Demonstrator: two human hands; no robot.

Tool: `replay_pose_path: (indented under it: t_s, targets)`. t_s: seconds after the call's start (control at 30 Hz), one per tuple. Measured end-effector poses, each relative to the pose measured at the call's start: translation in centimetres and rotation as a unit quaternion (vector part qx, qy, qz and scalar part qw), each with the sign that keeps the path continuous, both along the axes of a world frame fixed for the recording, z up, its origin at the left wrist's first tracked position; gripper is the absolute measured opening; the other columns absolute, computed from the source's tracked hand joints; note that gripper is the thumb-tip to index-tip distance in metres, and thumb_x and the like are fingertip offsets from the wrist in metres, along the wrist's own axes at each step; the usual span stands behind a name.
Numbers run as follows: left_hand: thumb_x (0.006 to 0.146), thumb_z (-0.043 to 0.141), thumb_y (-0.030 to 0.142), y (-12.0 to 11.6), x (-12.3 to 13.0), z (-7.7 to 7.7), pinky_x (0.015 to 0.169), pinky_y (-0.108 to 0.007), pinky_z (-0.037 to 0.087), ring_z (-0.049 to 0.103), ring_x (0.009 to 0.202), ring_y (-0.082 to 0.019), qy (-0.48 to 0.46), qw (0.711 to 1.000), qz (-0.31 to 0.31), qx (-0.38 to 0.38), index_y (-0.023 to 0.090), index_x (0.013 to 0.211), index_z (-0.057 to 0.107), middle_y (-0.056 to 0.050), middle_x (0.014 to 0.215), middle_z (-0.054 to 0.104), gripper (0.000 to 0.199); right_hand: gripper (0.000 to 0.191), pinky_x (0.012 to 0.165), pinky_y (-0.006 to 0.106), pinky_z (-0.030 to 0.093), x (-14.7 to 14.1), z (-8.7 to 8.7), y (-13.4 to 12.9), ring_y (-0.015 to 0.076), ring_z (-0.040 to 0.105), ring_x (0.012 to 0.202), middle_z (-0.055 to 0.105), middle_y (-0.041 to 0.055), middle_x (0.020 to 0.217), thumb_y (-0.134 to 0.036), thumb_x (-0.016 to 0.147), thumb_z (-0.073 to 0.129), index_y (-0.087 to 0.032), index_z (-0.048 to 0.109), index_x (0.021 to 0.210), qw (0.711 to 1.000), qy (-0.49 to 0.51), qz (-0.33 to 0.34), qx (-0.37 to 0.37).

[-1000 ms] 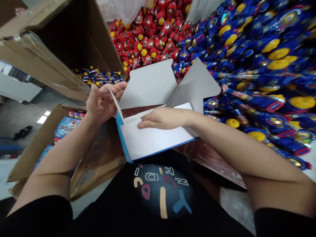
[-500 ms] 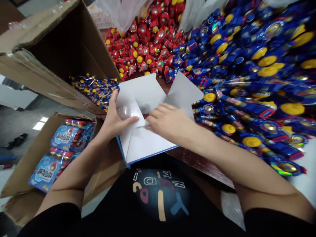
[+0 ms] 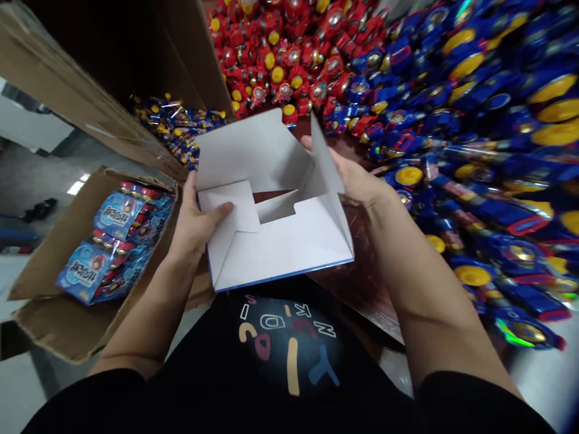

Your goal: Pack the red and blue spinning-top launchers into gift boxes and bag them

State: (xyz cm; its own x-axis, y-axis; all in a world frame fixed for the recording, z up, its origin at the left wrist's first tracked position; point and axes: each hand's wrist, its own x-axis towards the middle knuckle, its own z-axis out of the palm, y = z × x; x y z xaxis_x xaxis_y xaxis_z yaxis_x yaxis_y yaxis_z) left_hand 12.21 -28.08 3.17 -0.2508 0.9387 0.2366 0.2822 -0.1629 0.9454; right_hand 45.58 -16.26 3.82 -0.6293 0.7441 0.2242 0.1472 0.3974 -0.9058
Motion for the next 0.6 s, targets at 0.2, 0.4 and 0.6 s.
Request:
replay_pose_path:
  t_s: [0.2, 0.4, 0.6]
  targets:
    - [0.067, 0.074, 0.011, 0.1, 0.4, 0.2, 0.100, -0.041, 0.063, 0.070, 0.117, -0.028, -0.091, 0.995, 0.014, -0.049, 0.025, 0.143, 0.062, -0.007, 0.131, 0.073, 0.078, 0.109, 0.132, 0.060, 0.033, -1.0, 0.6, -2.5, 0.0386, 0.037, 0.160, 0.031, 0.0210, 0.175, -0.063, 0.088, 0.074, -0.017, 0.021, 0.172, 0.983, -0.115, -0.048, 0.138]
    - [0.069, 0.081, 0.016, 0.2, 0.2, -0.3, 0.115, -0.046, 0.055, 0.063, 0.133, -0.031, -0.090, 0.992, 0.045, -0.076, 0.028, 0.148, 0.058, -0.009, 0.149, 0.063, 0.083, 0.089, 0.134, 0.068, 0.019, -1.1, 3.1, -4.6, 0.0404, 0.025, 0.165, 0.026, 0.0141, 0.179, -0.071, 0.094, 0.066, -0.026, 0.041, 0.167, 0.957, -0.172, 0.008, 0.233]
    - [0.071, 0.075, 0.015, -1.0, 0.5, 1.0, 0.112, -0.033, 0.054, 0.062, 0.135, -0.023, -0.224, 0.971, 0.087, 0.014, 0.026, 0.128, 0.067, -0.007, 0.142, 0.066, 0.059, 0.051, 0.129, 0.072, 0.021, -6.4, 4.1, -3.7, 0.0490, 0.030, 0.160, 0.034, 0.0157, 0.176, -0.068, 0.089, 0.077, -0.019, 0.074, 0.101, 0.898, -0.338, 0.067, 0.274]
